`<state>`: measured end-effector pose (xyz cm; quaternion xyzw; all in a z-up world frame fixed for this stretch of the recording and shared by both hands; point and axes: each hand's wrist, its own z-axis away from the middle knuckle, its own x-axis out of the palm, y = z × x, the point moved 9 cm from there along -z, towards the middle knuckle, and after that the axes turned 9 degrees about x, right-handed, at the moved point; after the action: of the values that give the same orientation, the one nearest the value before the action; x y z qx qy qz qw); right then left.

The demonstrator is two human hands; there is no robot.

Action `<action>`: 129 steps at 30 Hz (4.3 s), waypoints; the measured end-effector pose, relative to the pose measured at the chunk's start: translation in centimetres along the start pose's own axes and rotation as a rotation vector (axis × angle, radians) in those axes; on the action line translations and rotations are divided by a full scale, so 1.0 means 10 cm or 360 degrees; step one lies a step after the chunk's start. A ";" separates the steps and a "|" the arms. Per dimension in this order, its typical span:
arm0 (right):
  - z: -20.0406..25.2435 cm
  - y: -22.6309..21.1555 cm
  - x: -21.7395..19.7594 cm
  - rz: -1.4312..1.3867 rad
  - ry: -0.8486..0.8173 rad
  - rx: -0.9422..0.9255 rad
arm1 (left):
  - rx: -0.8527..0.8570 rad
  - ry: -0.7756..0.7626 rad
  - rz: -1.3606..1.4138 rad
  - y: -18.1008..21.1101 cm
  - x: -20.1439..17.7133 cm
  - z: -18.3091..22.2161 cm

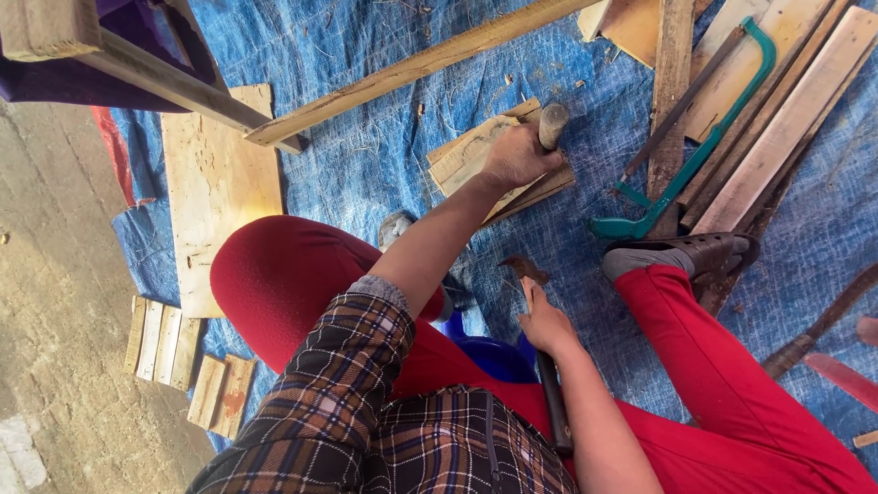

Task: The person uses a hammer and chisel to notch wood before using a hand saw to cut through a wooden piece.

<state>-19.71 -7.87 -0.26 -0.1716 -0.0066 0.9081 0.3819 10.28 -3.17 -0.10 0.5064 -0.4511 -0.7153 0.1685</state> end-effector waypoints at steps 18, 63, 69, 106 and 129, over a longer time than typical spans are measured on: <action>0.39 0.13 -0.76 -0.1308 0.0467 -0.0508 | 0.0297 -0.0109 -0.0050 -0.17 0.43 0.05; 2.10 -0.52 -1.41 -0.0531 0.2099 -0.1845 | 0.0490 -0.0018 -0.0187 0.05 0.36 0.09; 1.55 -0.60 -1.43 -0.1054 0.1203 -0.1457 | 0.0457 -0.0006 -0.0198 0.12 0.32 0.26; -0.77 -0.37 -1.01 -0.0077 0.0972 -0.0583 | 0.0044 0.0250 0.0063 -0.35 -0.23 -0.20; -1.92 -0.46 -1.58 -0.1733 0.0488 -0.0653 | -0.0476 0.0446 0.0285 -0.62 -0.47 -0.07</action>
<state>-0.21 -17.92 -12.85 -0.3428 -0.2134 0.5270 0.7479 14.22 3.08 -2.52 0.5281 -0.3555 -0.6791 0.3655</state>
